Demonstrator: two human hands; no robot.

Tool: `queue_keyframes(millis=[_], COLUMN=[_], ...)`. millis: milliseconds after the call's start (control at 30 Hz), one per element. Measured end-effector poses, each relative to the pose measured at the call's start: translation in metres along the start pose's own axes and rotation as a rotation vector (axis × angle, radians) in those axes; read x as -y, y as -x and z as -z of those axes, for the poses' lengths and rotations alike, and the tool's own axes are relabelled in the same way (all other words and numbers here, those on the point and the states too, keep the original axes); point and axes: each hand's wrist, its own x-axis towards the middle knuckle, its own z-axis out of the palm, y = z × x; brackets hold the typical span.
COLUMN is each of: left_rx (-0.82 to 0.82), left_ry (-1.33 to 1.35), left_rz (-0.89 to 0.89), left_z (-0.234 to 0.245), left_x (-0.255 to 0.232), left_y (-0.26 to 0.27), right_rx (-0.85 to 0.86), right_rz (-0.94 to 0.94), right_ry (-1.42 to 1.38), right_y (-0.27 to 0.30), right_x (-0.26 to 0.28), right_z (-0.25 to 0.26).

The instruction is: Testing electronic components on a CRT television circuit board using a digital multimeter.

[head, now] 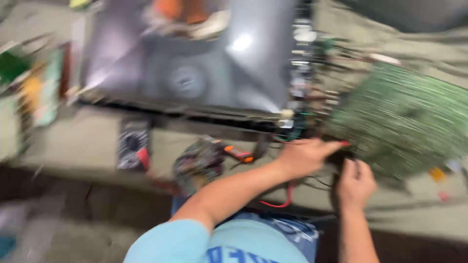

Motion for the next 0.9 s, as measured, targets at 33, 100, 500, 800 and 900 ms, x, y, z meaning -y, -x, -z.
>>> queue_keyframes(millis=[33,100,500,800,900], left_rx=[0.240,0.449,0.177,0.151,0.344], left_ry=[0.356,0.704,0.514,0.531,0.727], left_rz=[0.157,0.367,0.073,0.241,0.223], left_z=[-0.012,-0.037,-0.117,-0.057,-0.040], left_x=[-0.007,-0.018,-0.046,-0.026,-0.019], left_y=[0.003,0.017,0.040,0.032,0.017], right_rx=[0.008,0.054,-0.005,-0.032,-0.040], right_rz=[-0.020,-0.016,0.058,0.064,0.097], right_ry=[-0.022,-0.059,0.003,0.071,0.191], right_y=[0.000,-0.001,0.004,0.002,0.001], right_x=[-0.002,-0.006,-0.043,-0.033,-0.028], right_z=[0.004,0.005,0.000,-0.004,-0.003])
